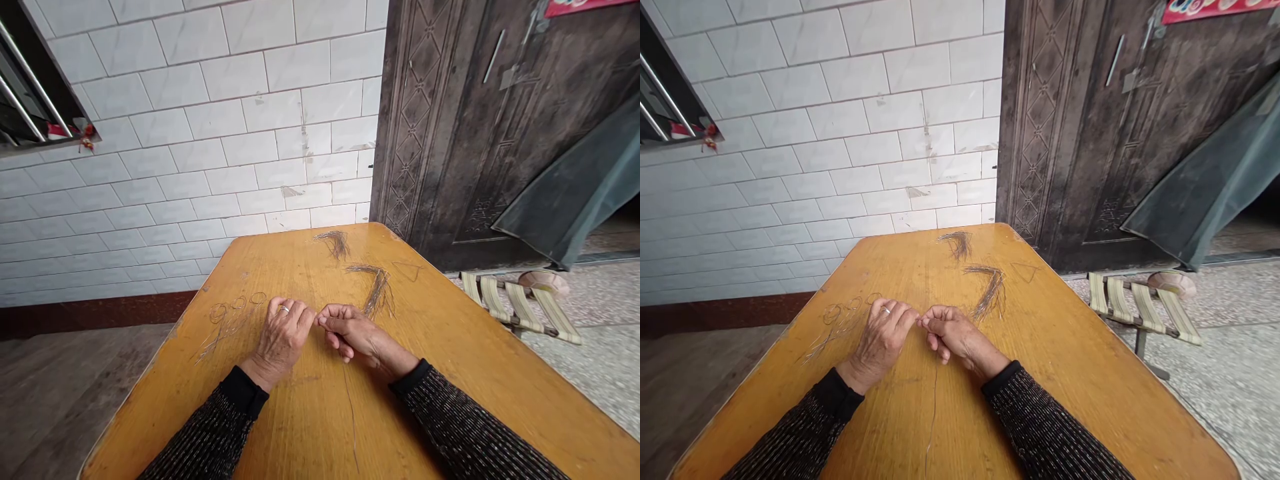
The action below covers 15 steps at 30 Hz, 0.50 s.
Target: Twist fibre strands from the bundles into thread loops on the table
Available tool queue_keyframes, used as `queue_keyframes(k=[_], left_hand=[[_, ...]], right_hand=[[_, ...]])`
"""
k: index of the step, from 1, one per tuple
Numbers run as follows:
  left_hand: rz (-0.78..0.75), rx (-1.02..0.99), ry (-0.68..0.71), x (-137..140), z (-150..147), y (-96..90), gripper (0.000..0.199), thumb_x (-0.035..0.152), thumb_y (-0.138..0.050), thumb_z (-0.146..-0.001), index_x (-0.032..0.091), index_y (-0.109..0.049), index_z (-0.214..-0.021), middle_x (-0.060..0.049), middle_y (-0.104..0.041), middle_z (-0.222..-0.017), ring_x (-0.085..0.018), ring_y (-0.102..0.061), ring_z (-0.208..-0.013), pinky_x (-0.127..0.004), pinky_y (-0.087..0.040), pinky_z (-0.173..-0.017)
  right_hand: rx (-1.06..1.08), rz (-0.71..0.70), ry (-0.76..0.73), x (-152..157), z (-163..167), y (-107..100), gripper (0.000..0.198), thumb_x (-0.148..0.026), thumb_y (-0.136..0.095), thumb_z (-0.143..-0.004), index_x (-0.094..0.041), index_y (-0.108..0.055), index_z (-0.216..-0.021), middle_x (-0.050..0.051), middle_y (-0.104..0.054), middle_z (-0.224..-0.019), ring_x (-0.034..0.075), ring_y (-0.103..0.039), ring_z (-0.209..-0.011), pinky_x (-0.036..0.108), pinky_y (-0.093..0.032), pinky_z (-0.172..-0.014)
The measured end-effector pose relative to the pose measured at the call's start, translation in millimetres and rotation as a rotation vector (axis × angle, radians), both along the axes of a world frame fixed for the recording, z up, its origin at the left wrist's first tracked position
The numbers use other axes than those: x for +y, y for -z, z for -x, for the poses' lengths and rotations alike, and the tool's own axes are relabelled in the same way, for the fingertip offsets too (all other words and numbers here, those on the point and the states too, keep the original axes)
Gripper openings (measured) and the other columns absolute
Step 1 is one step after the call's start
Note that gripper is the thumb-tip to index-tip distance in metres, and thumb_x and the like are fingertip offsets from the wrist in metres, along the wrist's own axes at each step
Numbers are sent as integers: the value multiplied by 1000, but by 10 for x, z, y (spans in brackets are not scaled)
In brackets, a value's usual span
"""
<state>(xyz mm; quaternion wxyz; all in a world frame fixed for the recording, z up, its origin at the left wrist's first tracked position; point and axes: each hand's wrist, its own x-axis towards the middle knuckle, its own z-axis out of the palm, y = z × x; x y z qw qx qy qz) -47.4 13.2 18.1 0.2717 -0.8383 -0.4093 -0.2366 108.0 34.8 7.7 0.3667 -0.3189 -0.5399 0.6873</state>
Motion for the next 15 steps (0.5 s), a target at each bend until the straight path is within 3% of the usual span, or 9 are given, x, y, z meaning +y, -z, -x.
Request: queue_keyframes(k=[7,11,15], left_hand=[[146,-165,6,68,155,9,16,16,-41,-86,18,-57,-83,-2,-60,-75,-15,-53,-70,-30,-34,-69],[153,-273,-19,117,219,51,16,16,-41,-85,17,-57,-84,-2,-62,-79,-15,-55,-73,-29,-35,-68],[141,-330,-22,120,220,63,17,16,-41,-85,18,-59,-83,-3,-63,-79,-15,-56,-73,-30,-36,-70]], right_hand=[[-12,-103,71,118,-16,96,27,-41,-57,-70,-15,-51,-72,-5,-56,-45,3,-40,-26,14,-25,-28],[0,-57,89,153,-67,92,34,-43,-60,-68,-15,-51,-86,-1,-64,-58,4,-47,-31,15,-33,-31],[-1,-46,57,151,-92,83,34,-41,-65,-64,-14,-54,-82,-1,-63,-59,4,-48,-33,15,-35,-32]])
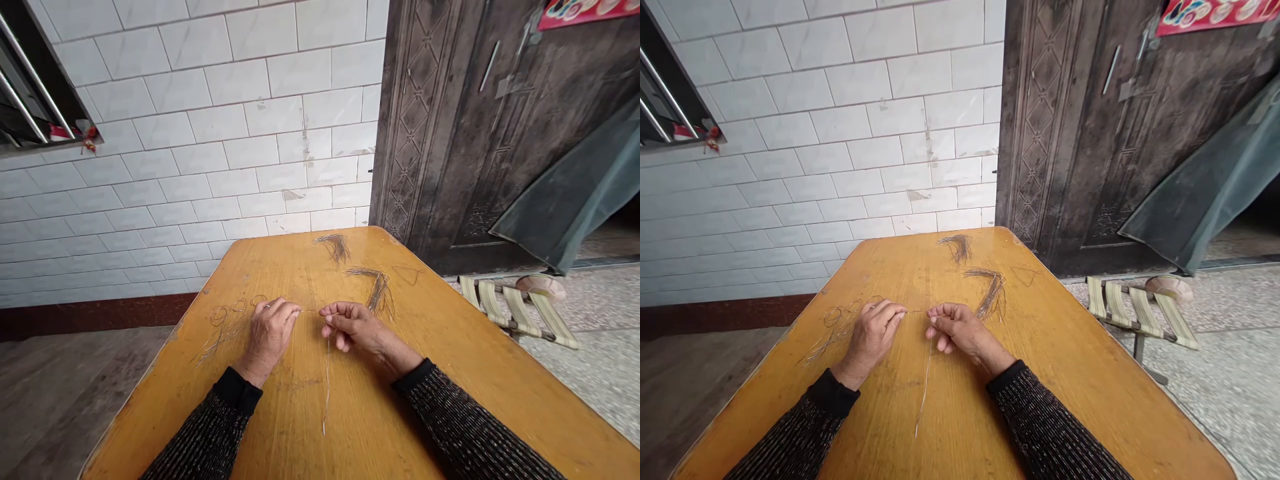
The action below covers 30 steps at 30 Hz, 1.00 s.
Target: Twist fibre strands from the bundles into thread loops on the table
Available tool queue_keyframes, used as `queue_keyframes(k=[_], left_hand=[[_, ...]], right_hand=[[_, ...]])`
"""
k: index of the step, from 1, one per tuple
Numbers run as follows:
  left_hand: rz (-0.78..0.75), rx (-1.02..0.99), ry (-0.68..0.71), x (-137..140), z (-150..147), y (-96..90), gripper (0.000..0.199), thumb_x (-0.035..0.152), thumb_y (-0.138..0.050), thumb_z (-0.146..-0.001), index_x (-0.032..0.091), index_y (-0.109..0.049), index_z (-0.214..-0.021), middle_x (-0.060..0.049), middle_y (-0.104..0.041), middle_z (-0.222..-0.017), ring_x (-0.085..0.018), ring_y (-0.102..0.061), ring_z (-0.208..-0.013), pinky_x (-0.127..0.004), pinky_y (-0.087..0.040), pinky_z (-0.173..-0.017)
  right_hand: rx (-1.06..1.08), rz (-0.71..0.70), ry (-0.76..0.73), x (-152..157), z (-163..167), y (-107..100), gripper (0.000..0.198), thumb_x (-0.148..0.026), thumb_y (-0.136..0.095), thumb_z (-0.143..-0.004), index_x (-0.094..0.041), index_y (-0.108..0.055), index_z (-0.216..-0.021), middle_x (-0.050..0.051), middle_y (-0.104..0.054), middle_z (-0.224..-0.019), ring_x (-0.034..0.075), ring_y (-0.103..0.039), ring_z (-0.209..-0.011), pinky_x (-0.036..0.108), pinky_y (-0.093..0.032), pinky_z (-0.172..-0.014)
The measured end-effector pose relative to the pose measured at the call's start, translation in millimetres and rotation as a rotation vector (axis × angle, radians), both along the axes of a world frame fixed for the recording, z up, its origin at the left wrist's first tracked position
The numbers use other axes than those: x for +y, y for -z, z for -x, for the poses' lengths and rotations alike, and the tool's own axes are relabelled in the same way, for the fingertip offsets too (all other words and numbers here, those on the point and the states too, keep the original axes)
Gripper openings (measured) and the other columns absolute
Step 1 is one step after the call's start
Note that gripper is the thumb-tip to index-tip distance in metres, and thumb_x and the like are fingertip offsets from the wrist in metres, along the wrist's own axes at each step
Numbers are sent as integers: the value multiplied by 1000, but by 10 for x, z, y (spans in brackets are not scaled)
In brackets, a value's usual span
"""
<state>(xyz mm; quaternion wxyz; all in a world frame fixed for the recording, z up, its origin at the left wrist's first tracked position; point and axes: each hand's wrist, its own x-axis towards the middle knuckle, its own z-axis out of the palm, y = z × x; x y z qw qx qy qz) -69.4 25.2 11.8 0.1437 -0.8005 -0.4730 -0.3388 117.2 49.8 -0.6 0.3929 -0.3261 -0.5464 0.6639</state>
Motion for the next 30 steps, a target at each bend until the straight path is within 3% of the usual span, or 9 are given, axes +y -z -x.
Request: queue_keyframes(k=[3,6,9,11,25,30], left_hand=[[36,-111,31,1,-7,-5,18,19,-41,-85,18,-59,-84,-4,-64,-80,-16,-56,-76,-30,-38,-72],[143,-398,36,14,-7,-22,20,25,-40,-85,18,-59,-88,-5,-63,-84,-16,-58,-76,-28,-42,-70],[272,-689,7,25,-6,-46,27,31,-37,-85,17,-59,-87,-4,-63,-76,-15,-59,-69,-26,-44,-65],[315,-776,10,25,-7,-59,30,34,-36,-85,16,-60,-85,-3,-62,-70,-15,-59,-69,-26,-44,-65],[423,-830,72,69,13,-16,32,41,-43,-80,15,-56,-66,-3,-57,-65,-14,-54,-62,-24,-44,-60],[393,-667,33,58,4,-5,31,37,-40,-81,16,-51,-61,2,-49,-55,-11,-47,-54,-22,-37,-54]], right_hand=[[22,-19,23,-3,3,-9,31,-41,-67,-62,-13,-56,-73,-2,-61,-55,3,-46,-33,15,-33,-32],[57,-10,96,9,-2,-23,31,-40,-69,-59,-13,-57,-69,-2,-60,-53,3,-45,-32,16,-33,-32],[81,15,142,26,-18,-37,30,-38,-70,-57,-13,-57,-69,-2,-60,-53,3,-45,-33,16,-33,-32],[83,23,155,34,-27,-42,29,-37,-70,-57,-13,-57,-68,-2,-60,-53,3,-44,-33,16,-33,-32],[47,-11,180,25,-32,-60,25,-35,-65,-61,-13,-55,-68,-2,-58,-54,3,-43,-33,16,-32,-32],[-113,-91,170,42,-7,-24,22,-32,-56,-68,-14,-54,-82,-5,-54,-50,6,-43,-33,18,-31,-34]])
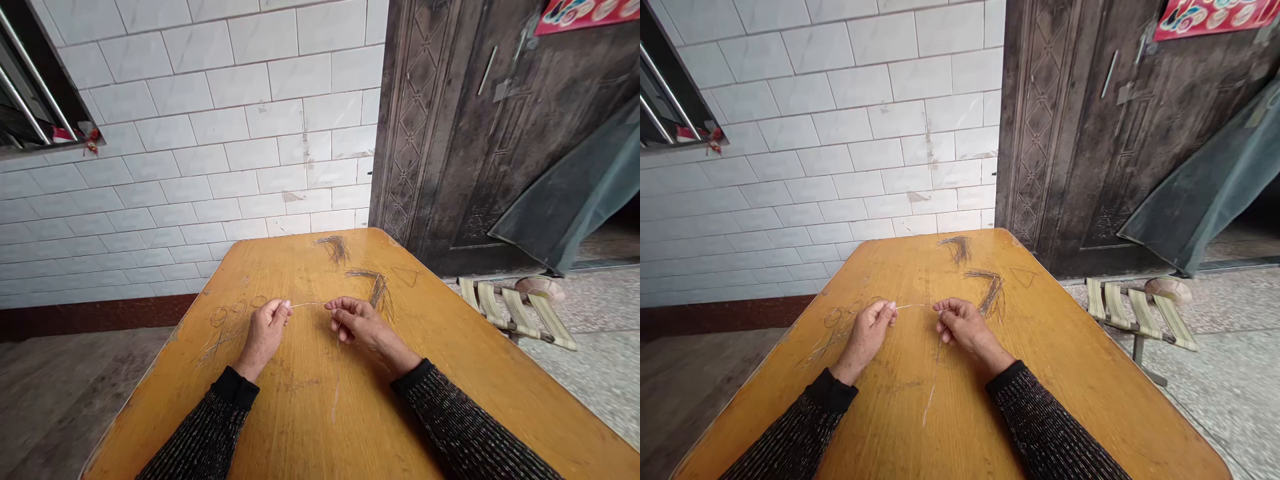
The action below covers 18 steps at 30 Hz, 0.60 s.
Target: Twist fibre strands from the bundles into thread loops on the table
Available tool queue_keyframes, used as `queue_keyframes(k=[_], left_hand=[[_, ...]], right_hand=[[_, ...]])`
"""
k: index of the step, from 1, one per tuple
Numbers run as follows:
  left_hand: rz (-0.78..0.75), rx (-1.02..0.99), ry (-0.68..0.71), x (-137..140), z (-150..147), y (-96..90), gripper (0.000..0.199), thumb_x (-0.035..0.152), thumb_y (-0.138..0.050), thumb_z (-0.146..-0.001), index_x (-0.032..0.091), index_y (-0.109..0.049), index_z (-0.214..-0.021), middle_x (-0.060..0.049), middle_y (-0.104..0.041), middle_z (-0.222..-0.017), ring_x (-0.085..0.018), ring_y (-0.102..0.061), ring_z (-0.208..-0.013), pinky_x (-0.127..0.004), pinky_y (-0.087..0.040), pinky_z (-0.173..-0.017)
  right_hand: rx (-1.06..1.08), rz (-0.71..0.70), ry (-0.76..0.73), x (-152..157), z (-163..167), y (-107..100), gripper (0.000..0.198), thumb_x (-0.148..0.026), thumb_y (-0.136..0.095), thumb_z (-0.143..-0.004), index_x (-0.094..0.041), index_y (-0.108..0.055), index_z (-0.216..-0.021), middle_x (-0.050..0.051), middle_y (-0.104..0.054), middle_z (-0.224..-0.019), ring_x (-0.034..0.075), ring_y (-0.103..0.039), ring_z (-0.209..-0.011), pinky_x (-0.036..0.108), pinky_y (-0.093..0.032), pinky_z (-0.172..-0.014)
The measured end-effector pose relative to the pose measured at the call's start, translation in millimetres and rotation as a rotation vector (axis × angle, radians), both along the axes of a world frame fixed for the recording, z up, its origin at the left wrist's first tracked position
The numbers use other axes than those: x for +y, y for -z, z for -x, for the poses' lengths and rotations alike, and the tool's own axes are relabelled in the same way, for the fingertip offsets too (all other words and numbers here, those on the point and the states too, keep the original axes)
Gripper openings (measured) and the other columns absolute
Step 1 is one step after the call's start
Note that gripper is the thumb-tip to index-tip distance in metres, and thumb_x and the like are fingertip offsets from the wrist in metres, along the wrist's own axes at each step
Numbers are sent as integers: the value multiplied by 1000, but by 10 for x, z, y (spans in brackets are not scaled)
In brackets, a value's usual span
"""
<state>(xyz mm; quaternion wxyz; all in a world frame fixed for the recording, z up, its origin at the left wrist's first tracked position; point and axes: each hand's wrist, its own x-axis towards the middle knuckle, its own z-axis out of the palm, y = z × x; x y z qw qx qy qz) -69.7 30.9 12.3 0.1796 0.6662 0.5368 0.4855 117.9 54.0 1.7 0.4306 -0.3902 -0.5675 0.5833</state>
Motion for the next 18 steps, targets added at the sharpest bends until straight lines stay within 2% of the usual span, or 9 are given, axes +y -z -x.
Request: queue_keyframes(k=[5,8,11,15,18], left_hand=[[38,132,-54,-34,-44,10,32,32,-39,-79,17,-39,-51,6,-34,-46,-8,-34,-44,-21,-25,-46],[75,67,-28,-37,-62,25,33,34,-39,-80,17,-39,-52,6,-34,-46,-8,-34,-45,-21,-26,-46],[118,-3,32,-47,-91,46,33,35,-40,-81,17,-41,-53,5,-37,-46,-9,-36,-45,-21,-28,-47],[150,-50,115,-96,-149,44,33,36,-42,-81,16,-46,-55,4,-41,-49,-9,-40,-48,-21,-31,-50],[156,-173,186,-139,-170,8,33,38,-39,-83,15,-53,-65,1,-50,-58,-11,-48,-56,-23,-39,-58]], right_hand=[[-379,-370,72,-43,-4,5,22,-32,-52,-75,-16,-61,-87,-1,-59,-55,10,-53,-48,22,-39,-48],[-578,-530,170,-115,-23,-81,24,-33,-52,-77,-19,-65,-92,3,-67,-72,16,-59,-67,28,-43,-62],[-663,-685,213,-175,-15,-152,25,-29,-52,-78,-21,-65,-97,5,-68,-87,19,-60,-82,30,-42,-72],[-689,-817,88,-206,29,-136,24,-23,-46,-82,-24,-66,-96,3,-69,-83,16,-62,-74,24,-41,-65],[-654,-819,57,-202,45,-100,24,-21,-43,-83,-22,-66,-91,1,-65,-67,12,-59,-61,21,-37,-57]])
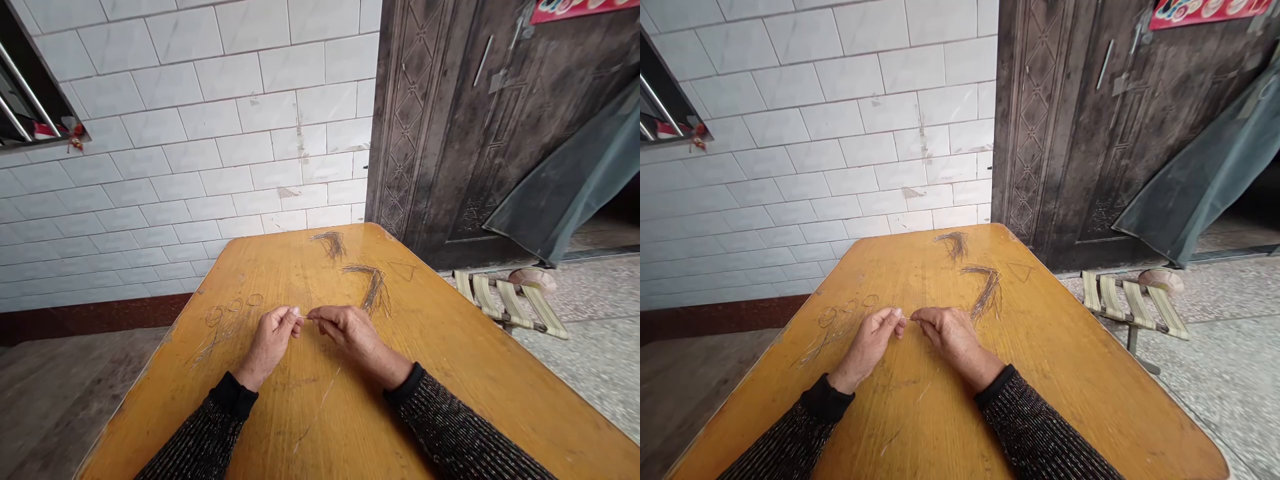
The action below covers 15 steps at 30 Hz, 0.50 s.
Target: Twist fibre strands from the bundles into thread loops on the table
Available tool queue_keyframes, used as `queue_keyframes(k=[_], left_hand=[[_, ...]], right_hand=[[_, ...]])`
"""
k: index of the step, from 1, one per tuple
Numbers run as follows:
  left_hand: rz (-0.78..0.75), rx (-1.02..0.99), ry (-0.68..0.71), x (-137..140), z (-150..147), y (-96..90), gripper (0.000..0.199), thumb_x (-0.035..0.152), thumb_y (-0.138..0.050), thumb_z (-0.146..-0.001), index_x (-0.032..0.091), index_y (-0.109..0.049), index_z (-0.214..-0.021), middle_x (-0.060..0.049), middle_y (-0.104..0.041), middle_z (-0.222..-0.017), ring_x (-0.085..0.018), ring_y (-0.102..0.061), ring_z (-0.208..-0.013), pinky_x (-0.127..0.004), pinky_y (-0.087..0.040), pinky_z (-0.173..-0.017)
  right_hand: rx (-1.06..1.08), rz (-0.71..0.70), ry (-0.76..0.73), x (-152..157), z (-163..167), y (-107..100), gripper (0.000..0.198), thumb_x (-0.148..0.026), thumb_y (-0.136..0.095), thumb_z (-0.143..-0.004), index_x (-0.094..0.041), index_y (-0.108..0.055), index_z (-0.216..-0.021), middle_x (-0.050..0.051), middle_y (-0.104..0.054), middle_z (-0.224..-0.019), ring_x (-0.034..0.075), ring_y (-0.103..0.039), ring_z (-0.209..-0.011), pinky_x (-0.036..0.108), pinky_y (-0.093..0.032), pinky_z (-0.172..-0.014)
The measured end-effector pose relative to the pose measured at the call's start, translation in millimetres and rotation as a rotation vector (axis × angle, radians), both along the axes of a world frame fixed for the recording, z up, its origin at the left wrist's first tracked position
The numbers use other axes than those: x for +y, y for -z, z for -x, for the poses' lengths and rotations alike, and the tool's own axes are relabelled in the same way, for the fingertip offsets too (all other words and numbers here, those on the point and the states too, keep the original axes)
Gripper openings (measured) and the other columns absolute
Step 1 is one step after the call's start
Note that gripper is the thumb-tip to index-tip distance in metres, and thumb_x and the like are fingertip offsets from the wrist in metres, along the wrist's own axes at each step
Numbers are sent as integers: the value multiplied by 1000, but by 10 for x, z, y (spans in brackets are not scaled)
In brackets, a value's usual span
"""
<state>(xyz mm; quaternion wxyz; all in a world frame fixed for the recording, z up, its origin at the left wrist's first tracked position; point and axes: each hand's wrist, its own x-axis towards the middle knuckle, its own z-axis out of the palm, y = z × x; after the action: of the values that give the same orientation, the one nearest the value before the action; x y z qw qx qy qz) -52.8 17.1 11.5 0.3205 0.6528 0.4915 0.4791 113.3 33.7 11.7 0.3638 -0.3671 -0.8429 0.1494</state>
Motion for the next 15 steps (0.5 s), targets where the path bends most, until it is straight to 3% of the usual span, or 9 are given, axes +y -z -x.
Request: queue_keyframes(k=[3,6,15], left_hand=[[2,-42,67,-16,11,-31,32,38,-39,-84,14,-57,-74,-2,-55,-67,-13,-52,-65,-25,-41,-66],[9,-20,110,4,31,-27,23,35,-50,-78,14,-57,-73,0,-53,-66,-12,-50,-65,-23,-39,-65],[27,-129,117,53,27,8,17,30,-57,-73,13,-60,-73,1,-55,-63,-11,-49,-62,-23,-39,-63]], right_hand=[[80,81,-26,18,-7,9,23,-22,-42,-84,-19,-65,-83,-2,-56,-56,9,-50,-51,20,-34,-53],[166,186,-94,38,-14,15,24,-25,-42,-84,-18,-63,-77,-2,-51,-55,8,-45,-51,19,-32,-52],[350,515,-223,59,3,73,22,-29,-45,-81,-15,-62,-79,-4,-49,-50,6,-34,-43,19,-27,-45]])
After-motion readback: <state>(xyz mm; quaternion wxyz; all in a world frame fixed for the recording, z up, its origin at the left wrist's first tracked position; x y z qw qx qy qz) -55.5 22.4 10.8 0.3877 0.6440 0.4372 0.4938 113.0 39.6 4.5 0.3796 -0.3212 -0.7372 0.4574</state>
